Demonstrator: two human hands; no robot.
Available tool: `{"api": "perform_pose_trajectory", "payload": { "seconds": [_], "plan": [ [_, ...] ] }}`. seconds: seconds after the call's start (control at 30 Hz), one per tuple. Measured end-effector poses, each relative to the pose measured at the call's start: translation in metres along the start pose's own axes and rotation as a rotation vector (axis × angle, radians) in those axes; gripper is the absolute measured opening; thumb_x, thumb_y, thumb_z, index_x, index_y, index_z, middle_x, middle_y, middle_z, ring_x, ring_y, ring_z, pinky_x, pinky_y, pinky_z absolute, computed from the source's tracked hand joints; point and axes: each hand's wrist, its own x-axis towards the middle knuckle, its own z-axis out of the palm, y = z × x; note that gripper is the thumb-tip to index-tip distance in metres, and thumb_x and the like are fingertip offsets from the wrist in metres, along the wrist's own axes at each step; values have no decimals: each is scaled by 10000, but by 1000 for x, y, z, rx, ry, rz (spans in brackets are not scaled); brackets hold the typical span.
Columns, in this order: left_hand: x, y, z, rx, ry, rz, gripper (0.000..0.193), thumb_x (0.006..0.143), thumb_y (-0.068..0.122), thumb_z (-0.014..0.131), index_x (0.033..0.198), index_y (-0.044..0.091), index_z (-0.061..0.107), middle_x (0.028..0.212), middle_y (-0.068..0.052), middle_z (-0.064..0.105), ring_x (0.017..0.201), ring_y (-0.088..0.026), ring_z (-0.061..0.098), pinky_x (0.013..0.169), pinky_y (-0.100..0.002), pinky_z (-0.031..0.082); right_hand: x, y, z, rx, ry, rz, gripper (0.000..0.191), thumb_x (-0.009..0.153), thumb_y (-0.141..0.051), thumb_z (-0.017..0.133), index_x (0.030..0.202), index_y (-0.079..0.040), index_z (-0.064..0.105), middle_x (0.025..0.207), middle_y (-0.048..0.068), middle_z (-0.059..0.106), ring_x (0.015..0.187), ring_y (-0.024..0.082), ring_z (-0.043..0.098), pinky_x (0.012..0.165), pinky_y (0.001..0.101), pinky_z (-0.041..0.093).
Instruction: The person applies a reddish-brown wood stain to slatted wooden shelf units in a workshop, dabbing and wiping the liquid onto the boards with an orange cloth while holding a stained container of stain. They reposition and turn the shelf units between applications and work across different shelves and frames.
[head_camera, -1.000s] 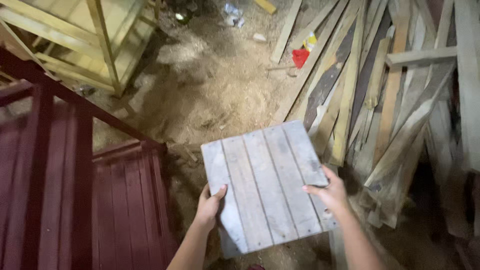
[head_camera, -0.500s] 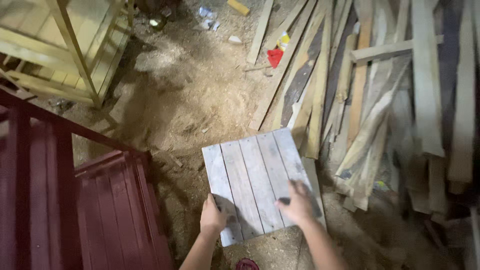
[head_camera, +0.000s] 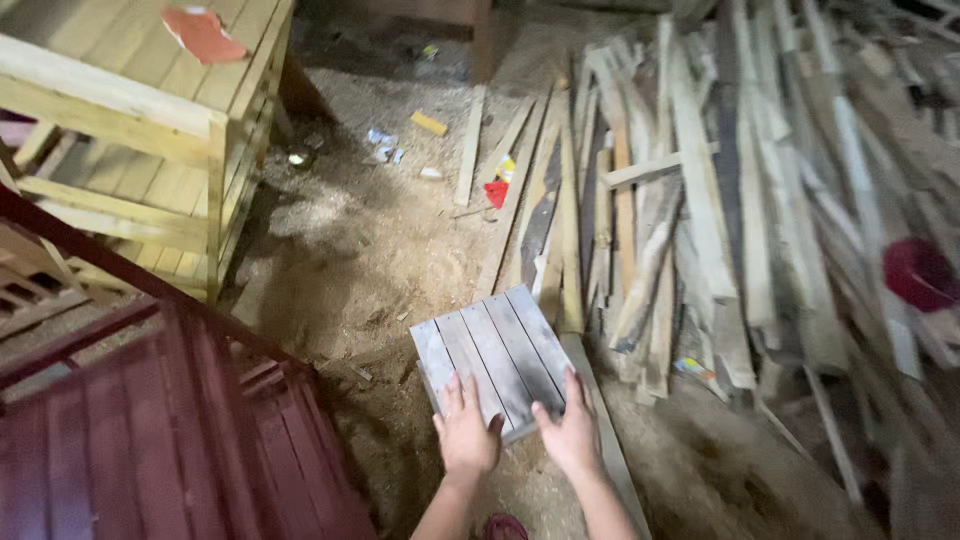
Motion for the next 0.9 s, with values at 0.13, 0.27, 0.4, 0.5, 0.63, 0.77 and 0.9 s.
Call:
{"api": "perform_pose_trajectory", "payload": {
  "seconds": [0.13, 0.27, 0.4, 0.5, 0.63, 0.77, 0.9],
  "plan": [
    [-59, 16, -26, -69, 54, 94, 900, 933, 359, 712, 1612, 166, 154, 1715, -96, 17, 1584, -282, 51, 1266, -520, 146, -34, -43, -51, 85, 100, -14, 870, 811, -250, 787, 1550, -105, 350, 1557, 208, 432, 1430, 375, 444, 1162, 416, 379],
    [-110, 12, -52, -95, 116, 155, 888, 931, 347, 717, 1596, 137, 167, 1705, -101, 4, 1577, -291, 55, 1259, -526, 142, -68, -89, -84, 86, 132, -120, 893, 825, -181, 810, 1552, -39, 310, 1576, 265, 358, 1435, 423, 361, 1143, 465, 293],
    [-162, -10, -80, -165, 200, 209, 876, 902, 324, 739, 1577, 126, 217, 1689, -140, 56, 1568, -320, 87, 1242, -536, 173, -108, -133, -96, 119, 192, -248, 865, 780, -173, 804, 1518, -56, 368, 1513, 240, 462, 1399, 385, 456, 1138, 419, 380],
    [-202, -31, -96, -224, 369, 287, 836, 880, 269, 748, 1546, 76, 280, 1665, -202, 116, 1551, -368, 124, 1224, -546, 195, -145, -165, -94, 166, 135, -270, 860, 794, -174, 789, 1532, -58, 363, 1506, 236, 478, 1390, 372, 479, 1129, 414, 398],
    [-245, -56, -127, -288, 630, 387, 806, 855, 214, 744, 1519, 22, 330, 1654, -249, 149, 1533, -413, 159, 1201, -559, 218, -195, -205, -80, 303, 112, -344, 811, 841, -184, 765, 1538, -57, 369, 1501, 250, 493, 1398, 361, 485, 1123, 422, 394],
    [-305, -95, -142, -301, 716, 413, 761, 872, 197, 723, 1502, -20, 356, 1645, -278, 164, 1520, -434, 191, 1193, -562, 233, -261, -226, -67, 391, 97, -318, 715, 900, -192, 711, 1530, -64, 398, 1510, 243, 511, 1415, 333, 492, 1132, 415, 392],
    [-345, -130, -168, -212, 762, 507, 751, 857, 169, 719, 1489, -43, 373, 1616, -295, 210, 1494, -451, 231, 1161, -561, 267, -287, -264, -60, 383, 113, -467, 685, 911, -160, 689, 1529, -49, 412, 1523, 235, 505, 1428, 341, 472, 1158, 416, 358]
  ]
}}
